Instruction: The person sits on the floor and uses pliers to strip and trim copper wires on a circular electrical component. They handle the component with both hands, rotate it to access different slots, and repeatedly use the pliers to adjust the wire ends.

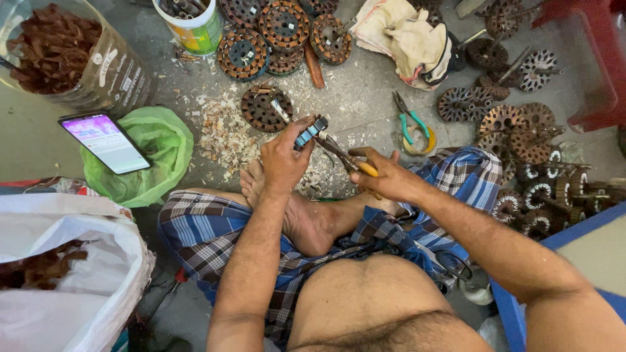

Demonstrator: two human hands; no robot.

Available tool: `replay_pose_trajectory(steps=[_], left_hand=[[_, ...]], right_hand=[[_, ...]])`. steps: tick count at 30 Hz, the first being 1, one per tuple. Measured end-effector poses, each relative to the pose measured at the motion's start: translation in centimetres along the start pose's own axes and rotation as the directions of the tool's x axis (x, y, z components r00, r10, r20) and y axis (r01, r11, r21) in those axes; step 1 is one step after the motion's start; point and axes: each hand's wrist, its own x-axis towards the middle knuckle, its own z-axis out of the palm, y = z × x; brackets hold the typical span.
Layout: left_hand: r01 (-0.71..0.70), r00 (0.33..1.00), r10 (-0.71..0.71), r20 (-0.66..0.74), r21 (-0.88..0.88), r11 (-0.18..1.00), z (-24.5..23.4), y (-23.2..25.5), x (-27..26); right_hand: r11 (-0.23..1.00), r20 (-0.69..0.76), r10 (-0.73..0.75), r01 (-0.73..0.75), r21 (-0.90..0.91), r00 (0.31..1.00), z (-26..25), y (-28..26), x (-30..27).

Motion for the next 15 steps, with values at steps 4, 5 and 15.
replay_pose_trajectory(steps=[4,5,15], left_hand=[[-0.016,0.999,0.019,-0.051,0.051,0.999,0.1,0.3,0.1],[-0.03,0.998,0.033,-0.057,0.051,0.998,0.1,0.5,0.1],[0.102,0.994,-0.102,-0.043,-0.005,0.995,0.3,0.3,-0.1]], right_hand=[[0.892,0.154,0.439,-0.45,0.042,0.885,0.1,1.8,1.3],[0.892,0.157,0.439,-0.45,0.047,0.885,0.1,2.2,1.3],[0.976,-0.104,0.198,-0.205,-0.066,0.975,4.5,3.1,2.4]])
